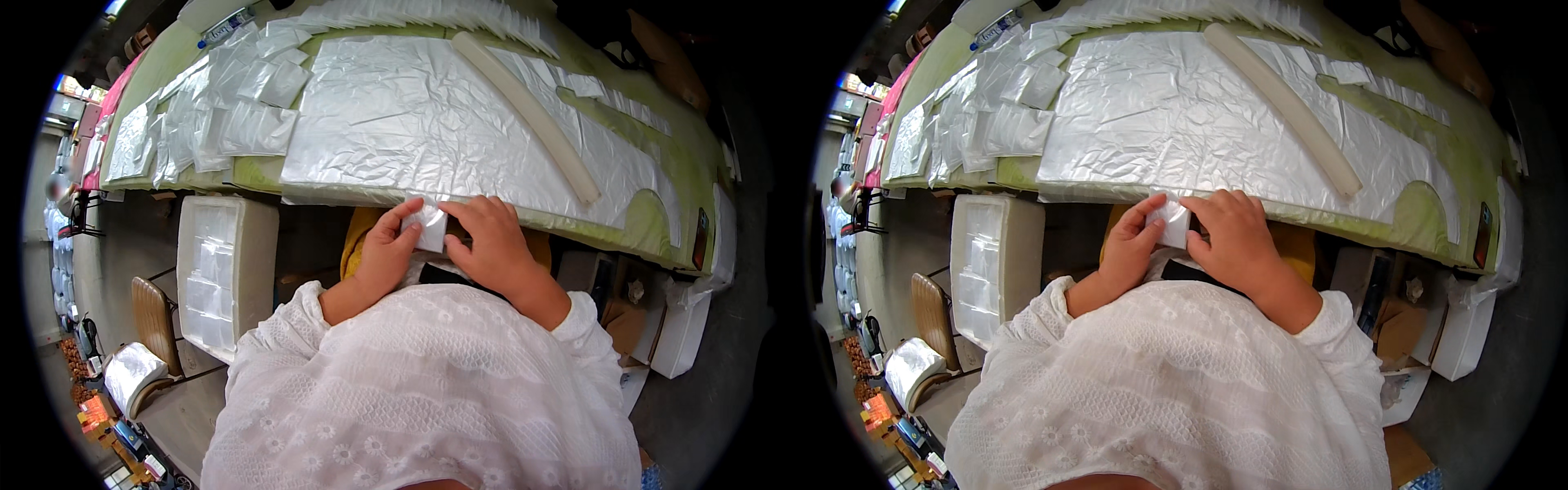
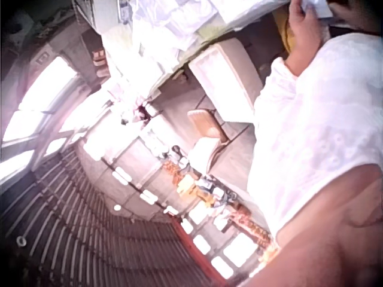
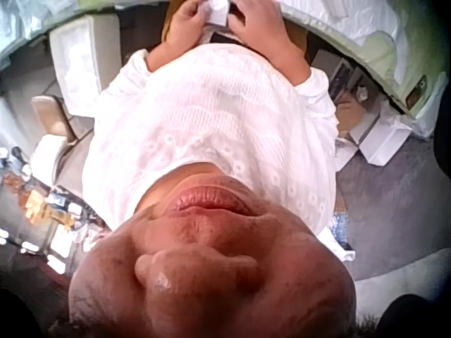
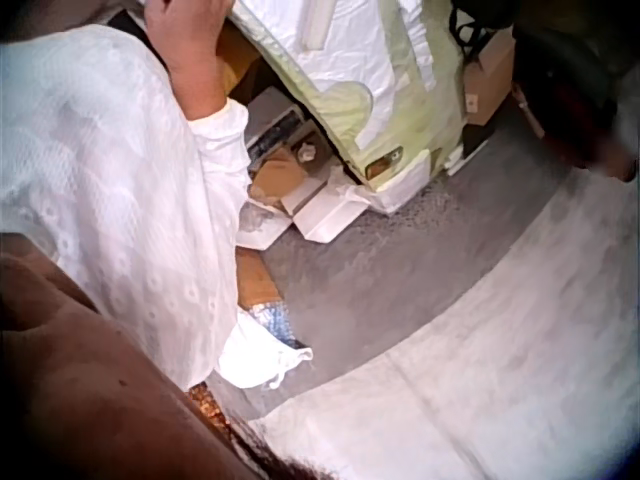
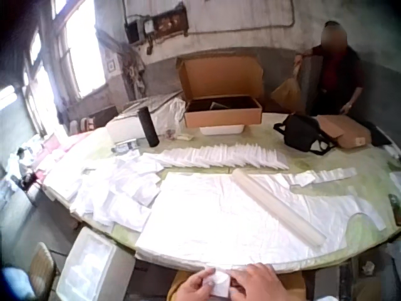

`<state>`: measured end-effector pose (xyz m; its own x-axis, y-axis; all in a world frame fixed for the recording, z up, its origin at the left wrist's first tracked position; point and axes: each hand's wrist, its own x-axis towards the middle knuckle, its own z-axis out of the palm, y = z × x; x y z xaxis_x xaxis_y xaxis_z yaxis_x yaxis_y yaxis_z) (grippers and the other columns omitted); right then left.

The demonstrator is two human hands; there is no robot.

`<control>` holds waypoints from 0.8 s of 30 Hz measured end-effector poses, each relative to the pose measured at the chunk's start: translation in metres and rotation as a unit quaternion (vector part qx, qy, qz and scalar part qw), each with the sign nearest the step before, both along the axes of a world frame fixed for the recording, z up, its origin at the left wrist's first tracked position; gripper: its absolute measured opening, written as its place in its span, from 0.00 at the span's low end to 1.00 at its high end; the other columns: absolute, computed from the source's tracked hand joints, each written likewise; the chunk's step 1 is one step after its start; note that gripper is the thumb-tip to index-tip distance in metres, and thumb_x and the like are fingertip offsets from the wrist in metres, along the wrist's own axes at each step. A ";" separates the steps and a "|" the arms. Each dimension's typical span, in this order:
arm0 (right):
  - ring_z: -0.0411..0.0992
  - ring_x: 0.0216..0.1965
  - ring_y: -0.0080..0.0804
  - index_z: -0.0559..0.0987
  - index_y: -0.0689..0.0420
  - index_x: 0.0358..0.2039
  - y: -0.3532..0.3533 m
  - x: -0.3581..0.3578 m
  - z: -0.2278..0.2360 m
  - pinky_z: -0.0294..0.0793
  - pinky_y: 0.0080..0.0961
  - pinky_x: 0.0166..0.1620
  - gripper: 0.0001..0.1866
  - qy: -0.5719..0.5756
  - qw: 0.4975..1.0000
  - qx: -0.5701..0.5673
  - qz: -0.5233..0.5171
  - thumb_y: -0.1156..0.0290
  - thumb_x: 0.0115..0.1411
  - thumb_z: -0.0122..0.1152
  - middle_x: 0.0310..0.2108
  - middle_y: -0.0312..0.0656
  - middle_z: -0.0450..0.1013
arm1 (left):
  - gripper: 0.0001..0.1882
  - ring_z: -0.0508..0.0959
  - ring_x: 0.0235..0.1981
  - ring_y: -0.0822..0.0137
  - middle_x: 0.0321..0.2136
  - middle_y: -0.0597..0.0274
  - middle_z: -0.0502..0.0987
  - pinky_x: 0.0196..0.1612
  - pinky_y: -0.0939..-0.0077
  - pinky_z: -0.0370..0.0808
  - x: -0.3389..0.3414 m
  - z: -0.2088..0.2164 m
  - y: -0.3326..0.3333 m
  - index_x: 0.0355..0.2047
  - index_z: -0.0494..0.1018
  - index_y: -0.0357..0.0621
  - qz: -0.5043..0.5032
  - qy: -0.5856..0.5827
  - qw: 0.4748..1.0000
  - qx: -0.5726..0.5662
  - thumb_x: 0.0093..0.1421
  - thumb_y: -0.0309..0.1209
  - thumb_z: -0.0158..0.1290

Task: The person wraps small items in white paper using a cylindrical rolling tool to smooth and fold the paper. They repeatedly pick up items, wrap them, and place the wrapped items on the table.

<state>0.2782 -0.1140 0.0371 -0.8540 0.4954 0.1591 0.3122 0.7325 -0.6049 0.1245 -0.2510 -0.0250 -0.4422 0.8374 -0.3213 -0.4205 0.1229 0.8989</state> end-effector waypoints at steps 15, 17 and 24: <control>0.74 0.39 0.40 0.83 0.53 0.43 0.002 0.000 -0.015 0.68 0.37 0.48 0.14 0.081 0.997 0.002 -0.020 0.75 0.54 0.64 0.33 0.39 0.77 | 0.31 0.68 0.66 0.49 0.68 0.52 0.66 0.68 0.61 0.66 -0.368 0.074 0.022 0.66 0.70 0.53 0.136 0.679 0.718 -0.077 0.61 0.25 0.52; 0.74 0.41 0.42 0.83 0.54 0.44 0.004 0.003 -0.014 0.69 0.38 0.50 0.15 0.108 0.993 -0.014 -0.044 0.75 0.55 0.64 0.36 0.41 0.77 | 0.30 0.66 0.68 0.49 0.69 0.57 0.65 0.70 0.59 0.63 -0.389 0.061 0.029 0.65 0.71 0.59 0.119 0.699 0.682 -0.177 0.60 0.28 0.53; 0.70 0.53 0.52 0.81 0.52 0.53 0.071 0.063 -0.003 0.69 0.42 0.57 0.22 0.049 0.930 0.253 -0.261 0.75 0.55 0.64 0.50 0.50 0.75 | 0.25 0.67 0.66 0.53 0.66 0.66 0.70 0.69 0.59 0.63 -0.388 0.050 0.034 0.56 0.78 0.65 0.095 0.789 0.569 -0.210 0.60 0.25 0.56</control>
